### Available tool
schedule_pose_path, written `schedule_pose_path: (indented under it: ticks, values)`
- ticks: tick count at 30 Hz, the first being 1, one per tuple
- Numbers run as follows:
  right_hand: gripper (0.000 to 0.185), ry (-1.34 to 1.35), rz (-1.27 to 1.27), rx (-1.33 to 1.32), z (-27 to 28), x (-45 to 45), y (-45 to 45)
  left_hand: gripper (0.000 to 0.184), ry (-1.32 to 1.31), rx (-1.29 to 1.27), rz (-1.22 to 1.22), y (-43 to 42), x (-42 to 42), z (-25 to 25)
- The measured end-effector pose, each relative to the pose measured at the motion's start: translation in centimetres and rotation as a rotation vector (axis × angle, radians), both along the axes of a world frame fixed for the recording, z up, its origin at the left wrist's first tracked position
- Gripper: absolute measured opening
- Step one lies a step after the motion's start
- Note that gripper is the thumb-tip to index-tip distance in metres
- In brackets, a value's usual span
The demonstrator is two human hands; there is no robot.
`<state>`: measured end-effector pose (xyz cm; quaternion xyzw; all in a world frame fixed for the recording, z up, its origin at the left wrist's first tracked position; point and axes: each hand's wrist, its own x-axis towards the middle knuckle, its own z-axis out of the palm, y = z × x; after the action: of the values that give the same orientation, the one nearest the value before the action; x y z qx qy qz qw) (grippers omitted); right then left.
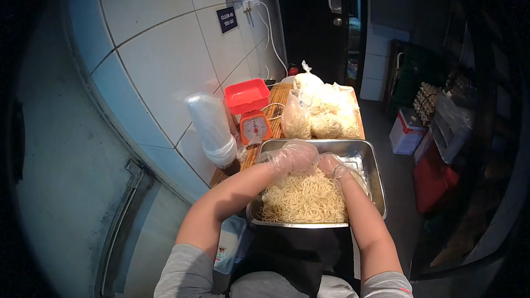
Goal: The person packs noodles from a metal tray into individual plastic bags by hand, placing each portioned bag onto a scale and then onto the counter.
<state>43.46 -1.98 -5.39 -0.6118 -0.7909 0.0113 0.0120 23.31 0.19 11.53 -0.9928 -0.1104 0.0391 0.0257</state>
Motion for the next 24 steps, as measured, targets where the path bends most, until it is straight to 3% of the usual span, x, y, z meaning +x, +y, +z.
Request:
schedule_pose_path:
  ticks: [1, 2, 6, 8, 11, 12, 15, 16, 19, 24]
  values:
    - [0.021, -0.245, 0.074, 0.030, 0.8, -0.1, -0.3, 0.038, -0.005, -0.009, -0.009, 0.0, 0.4, 0.1]
    - [0.022, -0.062, 0.070, 0.107, -1.3, 1.1, 0.6, 0.040, -0.008, -0.018, -0.017, 0.0, 0.8, 0.2]
    - [0.022, 0.445, -0.186, -0.039, 1.5, -0.7, -0.9, 0.057, 0.060, -0.213, 0.113, -2.4, -0.3, 2.8]
    - [0.023, 0.763, -0.298, -0.168, 2.6, -1.4, -1.4, 0.070, 0.114, -0.252, 0.083, -1.7, -0.5, 0.2]
    - [0.023, 0.290, -0.002, -0.067, -1.4, 1.4, 1.2, 0.085, 0.127, -0.267, 0.044, -0.8, -0.4, -2.9]
    - [0.025, -0.032, 0.125, -0.021, -1.6, 1.1, 2.0, 0.089, 0.123, -0.262, 0.030, -0.6, -0.3, -3.4]
    - [0.026, 0.274, -0.219, -0.118, 3.2, -2.1, 0.2, 0.089, 0.213, -0.326, 0.104, 0.3, 0.5, -3.8]
    - [0.028, 0.319, -0.175, -0.055, 2.3, -1.5, 0.6, 0.095, 0.196, -0.320, 0.097, 0.8, 0.8, -4.2]
    - [0.031, 0.167, -0.393, -0.127, 3.8, -2.7, 0.9, 0.080, 0.325, -0.269, 0.124, 1.8, 1.7, -5.0]
    - [0.038, 0.228, -0.593, -0.058, 5.7, -5.3, -0.2, 0.076, 0.401, -0.197, 0.177, 3.1, 4.1, -5.9]
